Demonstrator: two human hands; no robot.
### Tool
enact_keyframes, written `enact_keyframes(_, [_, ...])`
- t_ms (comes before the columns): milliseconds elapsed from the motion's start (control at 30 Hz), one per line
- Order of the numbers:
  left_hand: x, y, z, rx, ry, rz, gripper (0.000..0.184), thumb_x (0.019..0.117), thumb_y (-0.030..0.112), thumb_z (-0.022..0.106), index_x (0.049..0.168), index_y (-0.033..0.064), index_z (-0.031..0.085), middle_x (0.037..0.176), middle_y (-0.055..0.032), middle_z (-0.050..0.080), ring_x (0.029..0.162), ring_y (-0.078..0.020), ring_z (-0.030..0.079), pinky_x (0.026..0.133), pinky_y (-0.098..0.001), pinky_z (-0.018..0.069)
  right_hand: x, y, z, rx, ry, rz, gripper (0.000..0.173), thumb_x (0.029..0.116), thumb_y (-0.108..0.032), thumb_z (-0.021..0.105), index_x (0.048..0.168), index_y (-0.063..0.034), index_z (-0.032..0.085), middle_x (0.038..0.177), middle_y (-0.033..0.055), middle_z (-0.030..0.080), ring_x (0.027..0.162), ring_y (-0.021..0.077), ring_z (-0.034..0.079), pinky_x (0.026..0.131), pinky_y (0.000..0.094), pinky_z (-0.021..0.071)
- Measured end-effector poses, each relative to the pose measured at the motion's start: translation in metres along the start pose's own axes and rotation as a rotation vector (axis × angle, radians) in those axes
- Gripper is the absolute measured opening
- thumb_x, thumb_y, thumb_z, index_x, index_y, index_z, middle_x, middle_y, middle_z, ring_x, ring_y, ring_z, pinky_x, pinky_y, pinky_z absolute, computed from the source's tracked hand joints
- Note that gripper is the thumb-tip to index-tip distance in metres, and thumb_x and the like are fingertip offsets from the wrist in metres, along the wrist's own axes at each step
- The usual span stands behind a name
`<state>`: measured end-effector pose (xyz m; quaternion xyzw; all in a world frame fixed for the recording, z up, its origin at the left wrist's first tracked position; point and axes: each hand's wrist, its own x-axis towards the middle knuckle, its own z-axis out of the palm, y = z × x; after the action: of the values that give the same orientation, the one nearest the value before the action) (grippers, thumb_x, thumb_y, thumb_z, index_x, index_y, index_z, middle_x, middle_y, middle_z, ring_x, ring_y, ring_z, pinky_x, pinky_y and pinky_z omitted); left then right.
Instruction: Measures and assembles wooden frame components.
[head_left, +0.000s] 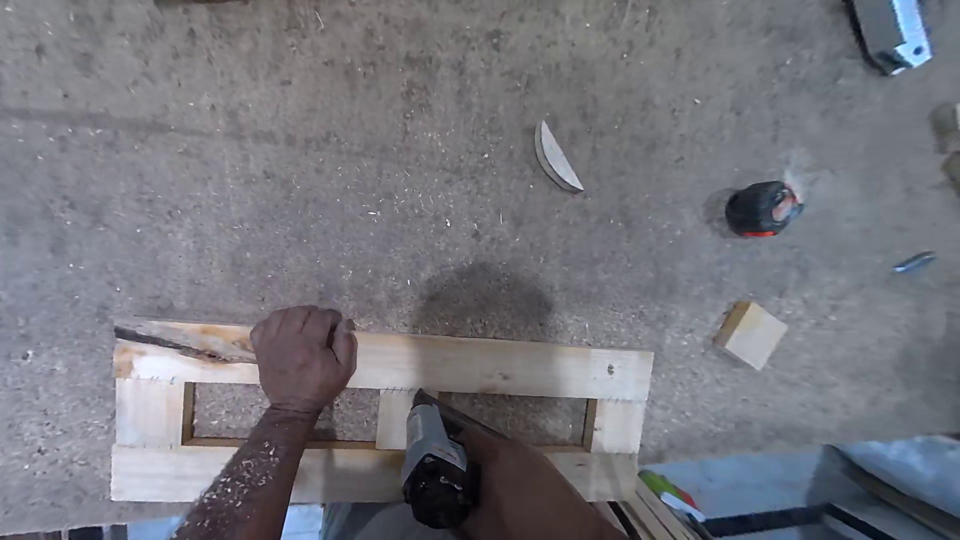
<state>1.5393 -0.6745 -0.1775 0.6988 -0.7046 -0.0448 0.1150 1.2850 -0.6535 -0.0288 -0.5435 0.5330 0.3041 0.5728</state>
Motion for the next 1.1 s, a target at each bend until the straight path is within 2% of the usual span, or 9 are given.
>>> enact_keyframes(67, [0.0, 0.0, 0.0, -0.002, 0.003, -0.001, 0.047, 0.0992, 0.045, 0.039, 0.094, 0.0153, 0.075, 0.099, -0.0092, 0.074, 0.102, -0.032, 0.067, 0.091, -0.0541, 0.0469, -0.001, 0.003, 0.0, 0.001, 0.006, 0.004, 0.055, 0.0822, -0.047, 0.075, 0.121, -0.0116, 0.058, 0.094, 0.0141, 0.069, 0.09, 0.0346, 0.07, 0.074, 0.0567, 0.0561])
enact_keyframes(167, [-0.001, -0.001, 0.001, -0.003, 0.012, 0.008, 0.047, 0.0998, 0.045, 0.039, 0.094, 0.0149, 0.075, 0.098, -0.0093, 0.074, 0.101, -0.0321, 0.067, 0.09, -0.054, 0.047, -0.001, 0.007, 0.001, 0.011, 0.013, 0.001, 0.061, 0.0825, -0.046, 0.075, 0.13, -0.013, 0.058, 0.098, 0.0151, 0.071, 0.093, 0.0362, 0.071, 0.077, 0.0585, 0.0565])
enact_keyframes(300, [0.0, -0.001, 0.0, -0.013, 0.008, 0.004, 0.048, 0.0998, 0.046, 0.038, 0.094, 0.0148, 0.075, 0.098, -0.0096, 0.073, 0.101, -0.0325, 0.067, 0.09, -0.0544, 0.0467, -0.003, 0.011, 0.002, 0.001, 0.033, 0.026, 0.055, 0.0814, -0.047, 0.075, 0.122, -0.012, 0.06, 0.096, 0.0142, 0.07, 0.091, 0.0353, 0.071, 0.074, 0.058, 0.0563])
enact_keyframes(400, [-0.001, 0.0, 0.0, -0.01, 0.009, 0.002, 0.048, 0.0997, 0.045, 0.039, 0.094, 0.0147, 0.075, 0.098, -0.0097, 0.074, 0.101, -0.0328, 0.067, 0.091, -0.055, 0.0463, -0.005, 0.014, 0.004, 0.007, 0.037, 0.036, 0.06, 0.0824, -0.049, 0.074, 0.129, -0.0146, 0.058, 0.096, 0.0136, 0.071, 0.091, 0.0346, 0.072, 0.075, 0.0578, 0.0569])
enact_keyframes(667, [-0.002, -0.001, 0.001, -0.007, 0.005, 0.0, 0.048, 0.0995, 0.046, 0.039, 0.094, 0.0152, 0.075, 0.1, -0.0091, 0.074, 0.102, -0.0324, 0.067, 0.091, -0.0544, 0.0466, -0.005, 0.017, -0.001, -0.013, 0.051, 0.001, 0.051, 0.0827, -0.045, 0.074, 0.119, -0.0114, 0.061, 0.095, 0.0141, 0.069, 0.091, 0.034, 0.07, 0.075, 0.0577, 0.056])
enact_keyframes(733, [-0.003, -0.001, -0.001, -0.005, -0.006, -0.001, 0.048, 0.0998, 0.045, 0.038, 0.094, 0.0147, 0.075, 0.1, -0.0098, 0.074, 0.104, -0.0331, 0.067, 0.092, -0.0553, 0.0466, -0.008, 0.015, 0.003, -0.017, 0.047, 0.019, 0.056, 0.0826, -0.045, 0.075, 0.125, -0.0126, 0.059, 0.098, 0.0147, 0.07, 0.092, 0.0353, 0.07, 0.076, 0.059, 0.0558])
enact_keyframes(833, [-0.002, 0.0, -0.002, -0.013, -0.013, 0.004, 0.047, 0.0997, 0.044, 0.039, 0.095, 0.0142, 0.075, 0.101, -0.0103, 0.074, 0.104, -0.0338, 0.067, 0.092, -0.0553, 0.047, -0.02, 0.017, 0.02, -0.001, -0.003, 0.003, 0.068, 0.0828, -0.044, 0.077, 0.142, -0.0212, 0.053, 0.102, 0.0162, 0.073, 0.096, 0.0386, 0.071, 0.08, 0.0623, 0.0557])
enact_keyframes(1000, [-0.004, -0.003, 0.0, -0.018, -0.046, -0.006, 0.045, 0.0998, 0.045, 0.041, 0.095, 0.0156, 0.075, 0.101, -0.0082, 0.073, 0.105, -0.0317, 0.066, 0.092, -0.0543, 0.0465, -0.026, 0.016, 0.056, -0.069, -0.069, -0.097, 0.058, 0.0872, -0.042, 0.073, 0.137, -0.0191, 0.057, 0.101, 0.0155, 0.072, 0.095, 0.038, 0.071, 0.078, 0.0613, 0.0559])
enact_keyframes(1100, [-0.004, -0.002, -0.008, -0.052, -0.044, 0.001, 0.05, 0.1017, 0.052, 0.04, 0.101, 0.0154, 0.074, 0.113, -0.0101, 0.07, 0.116, -0.0339, 0.061, 0.1, -0.0565, 0.0434, -0.02, 0.002, 0.066, -0.095, -0.051, -0.129, 0.059, 0.0881, -0.044, 0.073, 0.137, -0.0162, 0.056, 0.103, 0.0172, 0.071, 0.096, 0.039, 0.071, 0.079, 0.0616, 0.0558])
